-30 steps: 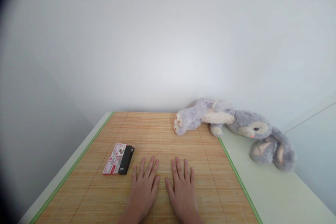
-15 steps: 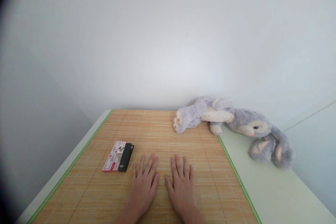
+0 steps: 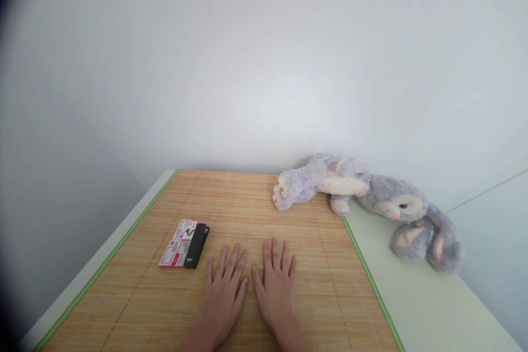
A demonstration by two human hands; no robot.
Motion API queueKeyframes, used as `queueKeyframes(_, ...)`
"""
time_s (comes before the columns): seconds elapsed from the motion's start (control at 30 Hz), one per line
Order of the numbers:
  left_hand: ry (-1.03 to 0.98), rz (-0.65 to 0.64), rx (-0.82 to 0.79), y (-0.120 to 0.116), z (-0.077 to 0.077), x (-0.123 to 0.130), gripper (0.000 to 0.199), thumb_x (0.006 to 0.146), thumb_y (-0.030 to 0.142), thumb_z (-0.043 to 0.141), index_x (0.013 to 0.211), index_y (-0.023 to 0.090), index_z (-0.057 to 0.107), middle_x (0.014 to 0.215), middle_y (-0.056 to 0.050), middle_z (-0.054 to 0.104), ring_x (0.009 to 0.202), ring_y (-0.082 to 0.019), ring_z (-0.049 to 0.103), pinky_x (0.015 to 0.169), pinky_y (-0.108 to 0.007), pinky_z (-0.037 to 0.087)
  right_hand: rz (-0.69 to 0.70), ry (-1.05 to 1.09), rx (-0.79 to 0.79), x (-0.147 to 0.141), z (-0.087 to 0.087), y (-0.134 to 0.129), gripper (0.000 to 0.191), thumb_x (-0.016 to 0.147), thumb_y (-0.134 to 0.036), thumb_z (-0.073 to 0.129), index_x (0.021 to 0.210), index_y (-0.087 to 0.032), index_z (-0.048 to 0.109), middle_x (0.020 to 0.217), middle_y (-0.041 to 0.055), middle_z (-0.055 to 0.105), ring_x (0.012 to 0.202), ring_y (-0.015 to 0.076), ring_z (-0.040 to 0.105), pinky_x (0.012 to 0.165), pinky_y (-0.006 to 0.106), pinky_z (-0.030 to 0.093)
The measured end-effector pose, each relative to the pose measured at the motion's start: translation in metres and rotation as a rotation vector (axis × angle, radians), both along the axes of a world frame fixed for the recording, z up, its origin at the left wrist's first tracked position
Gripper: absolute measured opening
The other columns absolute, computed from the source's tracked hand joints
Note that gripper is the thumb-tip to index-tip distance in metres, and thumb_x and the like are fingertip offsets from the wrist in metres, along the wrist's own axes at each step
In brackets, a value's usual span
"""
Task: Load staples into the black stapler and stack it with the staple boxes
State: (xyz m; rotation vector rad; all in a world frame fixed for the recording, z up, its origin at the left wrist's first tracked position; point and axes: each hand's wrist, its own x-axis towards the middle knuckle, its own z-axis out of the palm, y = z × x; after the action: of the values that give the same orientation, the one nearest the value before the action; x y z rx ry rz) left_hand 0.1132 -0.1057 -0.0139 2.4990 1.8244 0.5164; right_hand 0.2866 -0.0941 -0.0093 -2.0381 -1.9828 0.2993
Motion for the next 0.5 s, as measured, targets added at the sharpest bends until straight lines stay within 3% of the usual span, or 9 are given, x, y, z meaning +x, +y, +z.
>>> queueKeyframes(0.13, -0.032, -0.081, -0.083, -0.024, -0.011, 0.004, 0.071, 0.097, 0.031, 0.051, 0.164, 0.036, 0.026, 0.168, -0.004, 0.036, 0.157, -0.040, 0.025, 0.125, -0.073, 0.016, 0.073, 0.293, -0.063, -0.049, 0.009, 0.033, 0.072, 0.101, -0.065, 0.043, 0.162, -0.028, 0.035, 0.172, 0.0047, 0.024, 0.161, 0.0390, 0.003, 0.124, 0.071, -0.002)
queueKeyframes(0.27, -0.072, -0.177, -0.167, -0.044, -0.037, 0.017, 0.079, 0.092, 0.034, 0.057, 0.164, 0.040, 0.025, 0.167, -0.003, 0.036, 0.154, -0.042, 0.031, 0.122, -0.076, 0.027, 0.105, 0.537, -0.002, -0.123, 0.024, 0.064, 0.078, 0.086, -0.069, 0.066, 0.142, -0.017, 0.053, 0.159, 0.0180, 0.045, 0.155, 0.0413, 0.024, 0.125, 0.065, 0.014)
queueKeyframes(0.4, -0.096, -0.172, -0.147, -0.048, -0.065, 0.030, 0.067, 0.097, 0.031, 0.050, 0.162, 0.035, 0.034, 0.166, -0.004, 0.039, 0.151, -0.041, 0.038, 0.116, -0.070, 0.042, 0.064, 0.528, 0.177, -0.176, 0.034, 0.081, 0.056, 0.078, -0.057, 0.077, 0.116, -0.019, 0.062, 0.125, 0.0154, 0.060, 0.128, 0.0377, 0.049, 0.113, 0.057, 0.037)
queueKeyframes(0.5, -0.110, -0.205, -0.088, -0.048, -0.072, 0.027, 0.063, 0.097, 0.028, 0.050, 0.159, 0.034, 0.041, 0.160, -0.006, 0.049, 0.145, -0.038, 0.049, 0.111, -0.065, 0.050, 0.079, 0.491, 0.185, -0.180, 0.036, 0.087, 0.036, 0.078, -0.041, 0.074, 0.106, -0.021, 0.064, 0.115, 0.0124, 0.059, 0.115, 0.0343, 0.052, 0.104, 0.053, 0.043)
